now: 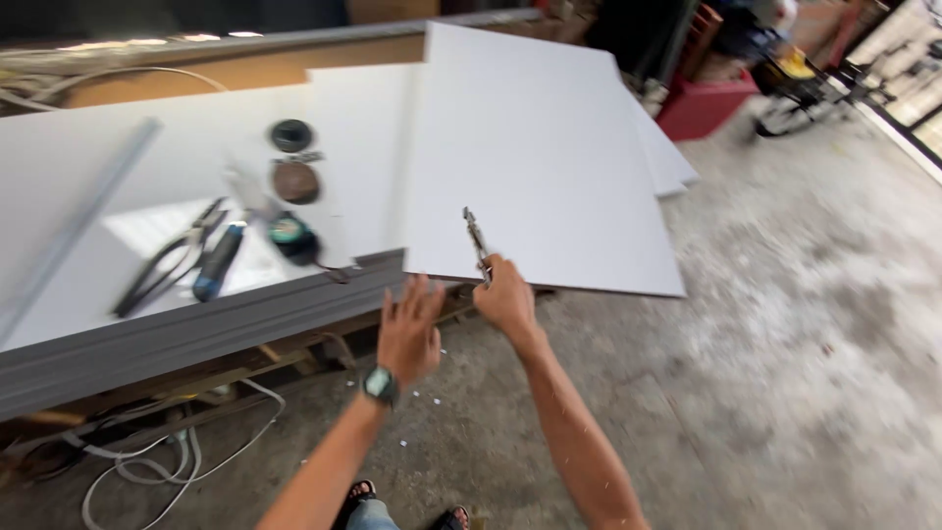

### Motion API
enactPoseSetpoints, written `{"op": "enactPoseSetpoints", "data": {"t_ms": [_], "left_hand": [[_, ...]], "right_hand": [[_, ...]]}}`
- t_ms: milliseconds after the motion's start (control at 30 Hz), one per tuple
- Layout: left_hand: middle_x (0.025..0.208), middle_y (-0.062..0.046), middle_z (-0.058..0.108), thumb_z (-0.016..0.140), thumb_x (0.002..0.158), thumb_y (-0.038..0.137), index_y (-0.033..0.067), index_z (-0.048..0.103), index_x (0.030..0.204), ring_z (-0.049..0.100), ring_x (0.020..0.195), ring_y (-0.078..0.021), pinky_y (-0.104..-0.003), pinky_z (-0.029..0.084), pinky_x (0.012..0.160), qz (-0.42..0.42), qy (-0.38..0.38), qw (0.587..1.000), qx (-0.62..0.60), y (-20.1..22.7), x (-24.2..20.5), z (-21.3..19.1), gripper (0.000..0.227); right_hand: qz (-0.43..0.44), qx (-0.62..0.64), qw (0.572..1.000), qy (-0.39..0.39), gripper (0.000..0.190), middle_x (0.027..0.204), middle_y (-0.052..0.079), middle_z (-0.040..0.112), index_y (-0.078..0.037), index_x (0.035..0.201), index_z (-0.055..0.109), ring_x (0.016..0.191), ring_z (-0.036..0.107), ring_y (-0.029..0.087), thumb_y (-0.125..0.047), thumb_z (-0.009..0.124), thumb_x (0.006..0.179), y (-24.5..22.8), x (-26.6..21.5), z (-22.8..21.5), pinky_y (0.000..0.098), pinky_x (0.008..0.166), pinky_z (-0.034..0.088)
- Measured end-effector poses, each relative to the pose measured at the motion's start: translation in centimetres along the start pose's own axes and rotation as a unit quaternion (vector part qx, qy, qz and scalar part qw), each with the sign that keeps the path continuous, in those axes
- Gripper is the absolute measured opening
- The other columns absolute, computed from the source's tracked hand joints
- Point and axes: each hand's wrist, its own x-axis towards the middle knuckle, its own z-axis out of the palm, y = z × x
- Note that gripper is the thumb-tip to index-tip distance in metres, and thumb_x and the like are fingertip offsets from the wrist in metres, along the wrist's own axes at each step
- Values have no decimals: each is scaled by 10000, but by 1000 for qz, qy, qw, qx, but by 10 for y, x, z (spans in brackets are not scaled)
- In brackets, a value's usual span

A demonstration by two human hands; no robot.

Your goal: The recorder measures a white board with a tape measure, cuts a strip, and applies glue to the edge.

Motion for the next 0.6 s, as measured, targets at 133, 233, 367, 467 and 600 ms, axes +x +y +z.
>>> {"op": "enactPoseSetpoints", "data": {"t_ms": [133,233,367,467,600], "left_hand": [[1482,-174,484,730,749,150,141,562,1380,428,1383,-347,-556,304,1138,-67,106,987,-97,-77,-84,-27,653],[1393,-128,626,699,813,148,148,711,1242,556,1301,-307,-517,406,1116,-193,198,960,-44,-202,-120,-36,429],[1377,-122,655,680,841,162,152,735,1242,538,1319,-317,-541,405,1132,-242,233,942,-18,-310,-113,-95,405],[1382,-115,646,696,875,285,178,694,1315,513,1337,-336,-541,411,1111,-324,157,932,-38,-372,-92,-99,453],[1429,-222,523,731,811,486,177,547,1451,447,1309,-390,-562,365,1022,-320,43,946,-18,-413,-66,-77,734]], "right_hand": [[15,-126,992,-3,438,1239,266,578,-5,1234,574,1175,551,446,-206,686,861,-27,78,60,549,950,489],[12,-126,992,12,466,1259,271,545,17,1268,556,1194,514,451,-241,681,901,-53,109,105,544,947,501],[-11,-119,992,37,489,1274,285,510,32,1267,551,1191,489,452,-259,702,903,-114,130,159,534,906,516],[0,-93,996,0,480,1247,238,535,-19,1271,572,1181,503,418,-269,714,887,-160,138,191,543,929,493],[-111,-122,986,-14,405,1214,225,557,8,1144,641,1150,526,408,-256,744,855,-176,160,244,498,937,518]]}}
